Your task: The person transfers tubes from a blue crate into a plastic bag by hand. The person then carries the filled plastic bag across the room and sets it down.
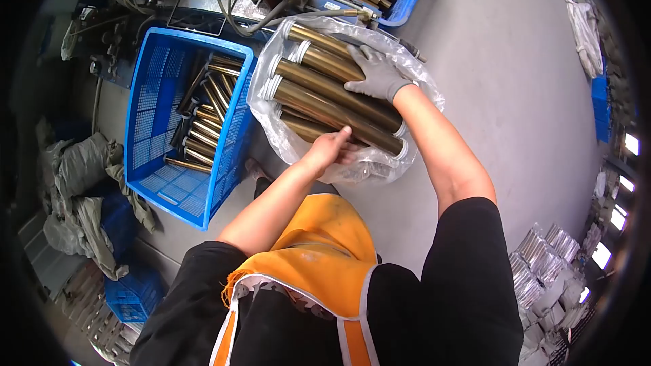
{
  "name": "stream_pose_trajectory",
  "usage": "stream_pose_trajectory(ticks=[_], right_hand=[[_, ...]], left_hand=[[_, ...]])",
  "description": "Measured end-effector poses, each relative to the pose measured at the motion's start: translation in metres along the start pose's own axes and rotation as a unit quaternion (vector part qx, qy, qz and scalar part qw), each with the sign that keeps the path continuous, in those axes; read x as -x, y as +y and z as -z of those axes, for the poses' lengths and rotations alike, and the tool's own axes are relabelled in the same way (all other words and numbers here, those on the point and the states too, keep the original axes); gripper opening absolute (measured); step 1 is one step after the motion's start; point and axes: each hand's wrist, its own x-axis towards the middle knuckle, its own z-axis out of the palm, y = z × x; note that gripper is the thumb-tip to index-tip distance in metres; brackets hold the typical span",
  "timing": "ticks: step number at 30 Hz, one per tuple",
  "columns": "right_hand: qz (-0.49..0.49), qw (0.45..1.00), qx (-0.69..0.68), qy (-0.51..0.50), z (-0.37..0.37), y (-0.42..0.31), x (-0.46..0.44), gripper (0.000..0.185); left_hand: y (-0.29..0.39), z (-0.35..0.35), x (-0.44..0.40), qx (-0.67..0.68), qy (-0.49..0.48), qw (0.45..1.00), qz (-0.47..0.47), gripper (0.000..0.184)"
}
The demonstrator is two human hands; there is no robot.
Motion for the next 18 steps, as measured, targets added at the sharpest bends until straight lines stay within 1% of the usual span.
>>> stream_pose_trajectory(ticks=[1, 2, 3, 4, 5, 6, 7, 8, 9, 10, 11, 12, 13, 14, 15, 16, 17, 18], right_hand=[[0.026, 0.999, -0.009, 0.019, -0.005, 0.002, 0.0, 0.09], [0.025, 0.999, -0.015, 0.016, -0.007, 0.006, 0.003, 0.09], [0.042, 0.997, -0.045, 0.044, -0.007, 0.012, 0.009, 0.085], [0.059, 0.993, -0.073, 0.074, -0.003, 0.019, 0.014, 0.079], [0.062, 0.986, -0.077, 0.134, -0.002, 0.025, 0.024, 0.072], [0.059, 0.986, -0.077, 0.134, -0.002, 0.035, 0.035, 0.072], [-0.002, 0.975, -0.035, 0.217, -0.003, 0.047, 0.049, 0.072], [-0.064, 0.952, 0.009, 0.299, -0.005, 0.058, 0.064, 0.071], [-0.132, 0.928, -0.024, 0.347, -0.013, 0.071, 0.081, 0.068], [-0.198, 0.897, -0.057, 0.392, -0.029, 0.089, 0.093, 0.066], [-0.272, 0.885, -0.126, 0.355, -0.064, 0.121, 0.099, 0.061], [-0.343, 0.863, -0.195, 0.314, -0.093, 0.143, 0.102, 0.056], [-0.344, 0.862, -0.197, 0.316, -0.098, 0.142, 0.103, 0.056], [-0.32, 0.767, -0.483, 0.274, -0.103, 0.138, 0.107, 0.051], [-0.265, 0.602, -0.725, 0.206, -0.107, 0.137, 0.111, 0.045], [-0.267, 0.6, -0.725, 0.207, -0.111, 0.142, 0.111, 0.045], [-0.256, 0.578, -0.736, 0.243, -0.115, 0.148, 0.109, 0.04], [-0.244, 0.556, -0.744, 0.278, -0.119, 0.157, 0.106, 0.036]], left_hand=[[0.001, 0.001, 0.002, -0.174, 0.007, 0.984, -0.043, 0.045], [-0.002, 0.003, 0.007, -0.175, 0.008, 0.984, -0.037, 0.045], [0.004, 0.002, 0.022, -0.304, 0.06, 0.93, -0.199, 0.04], [0.012, 0.004, 0.035, -0.419, 0.108, 0.829, -0.355, 0.035], [0.022, 0.009, 0.046, -0.386, 0.15, 0.803, -0.429, 0.024], [0.035, 0.024, 0.051, -0.388, 0.216, 0.754, -0.485, 0.02], [0.056, 0.039, 0.062, -0.399, 0.293, 0.676, -0.546, 0.028], [0.072, 0.06, 0.066, -0.422, 0.371, 0.639, -0.525, 0.041], [0.085, 0.084, 0.062, -0.422, 0.459, 0.61, -0.49, 0.047], [0.096, 0.107, 0.053, -0.369, 0.49, 0.645, -0.455, 0.052], [0.101, 0.137, 0.033, -0.368, 0.513, 0.667, -0.395, 0.052], [0.106, 0.158, 0.017, -0.369, 0.513, 0.666, -0.396, 0.052], [0.11, 0.173, 0.002, -0.346, 0.452, 0.762, -0.309, 0.05], [0.111, 0.182, -0.011, -0.316, 0.38, 0.843, -0.213, 0.048], [0.108, 0.19, -0.022, -0.317, 0.378, 0.843, -0.214, 0.048], [0.105, 0.194, -0.028, -0.326, 0.374, 0.828, -0.261, 0.04], [0.102, 0.199, -0.034, -0.335, 0.369, 0.811, -0.306, 0.034], [0.104, 0.195, -0.029, -0.338, 0.368, 0.811, -0.305, 0.034]])
